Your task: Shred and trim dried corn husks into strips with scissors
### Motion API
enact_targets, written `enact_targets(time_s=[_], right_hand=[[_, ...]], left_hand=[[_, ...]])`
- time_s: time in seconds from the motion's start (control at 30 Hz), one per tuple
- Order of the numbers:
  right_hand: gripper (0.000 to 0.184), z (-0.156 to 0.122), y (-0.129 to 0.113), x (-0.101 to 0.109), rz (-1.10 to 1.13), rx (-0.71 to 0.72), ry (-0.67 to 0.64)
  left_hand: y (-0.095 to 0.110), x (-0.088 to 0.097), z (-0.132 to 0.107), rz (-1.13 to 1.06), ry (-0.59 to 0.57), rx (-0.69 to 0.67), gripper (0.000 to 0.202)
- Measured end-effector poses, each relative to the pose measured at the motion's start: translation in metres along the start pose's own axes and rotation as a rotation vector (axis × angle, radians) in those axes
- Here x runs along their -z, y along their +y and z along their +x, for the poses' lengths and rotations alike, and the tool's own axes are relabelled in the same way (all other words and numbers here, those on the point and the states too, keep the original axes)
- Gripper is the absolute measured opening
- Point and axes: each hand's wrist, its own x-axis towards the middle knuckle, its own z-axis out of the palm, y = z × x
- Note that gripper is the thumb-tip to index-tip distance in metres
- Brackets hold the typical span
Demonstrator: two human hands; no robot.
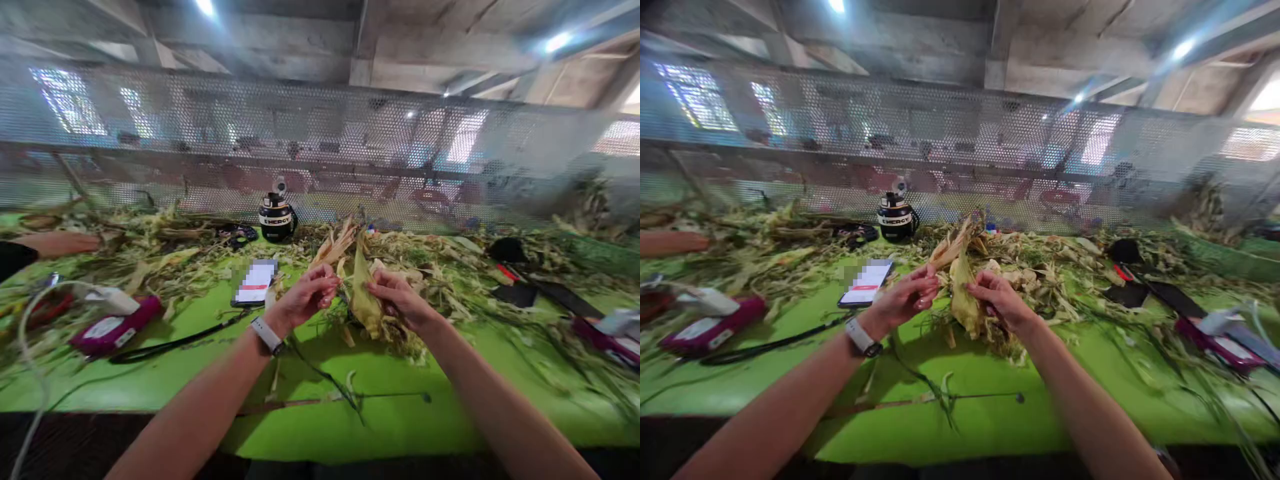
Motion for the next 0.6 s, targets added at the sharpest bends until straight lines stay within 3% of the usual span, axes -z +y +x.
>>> enact_targets(time_s=[0.07,0.13,0.27,0.4,0.6], right_hand=[[0.033,-0.001,0.001,-0.003,0.016,-0.022,-0.009],[0.033,-0.001,0.003,-0.005,0.022,-0.029,-0.022],[0.032,0.001,0.008,-0.006,0.002,0.001,-0.046],[0.034,0.005,0.01,-0.005,-0.092,0.035,0.018],[0.04,0.005,0.011,-0.009,-0.097,0.004,-0.002]], left_hand=[[-0.005,-0.006,0.0,0.049,0.099,-0.017,0.022],[-0.01,-0.012,0.001,0.123,0.125,-0.017,0.024],[-0.018,-0.016,0.001,0.324,-0.008,0.029,0.038],[-0.02,-0.01,0.004,0.398,0.01,-0.007,0.033],[-0.022,-0.009,0.004,0.346,-0.001,0.012,0.03]])
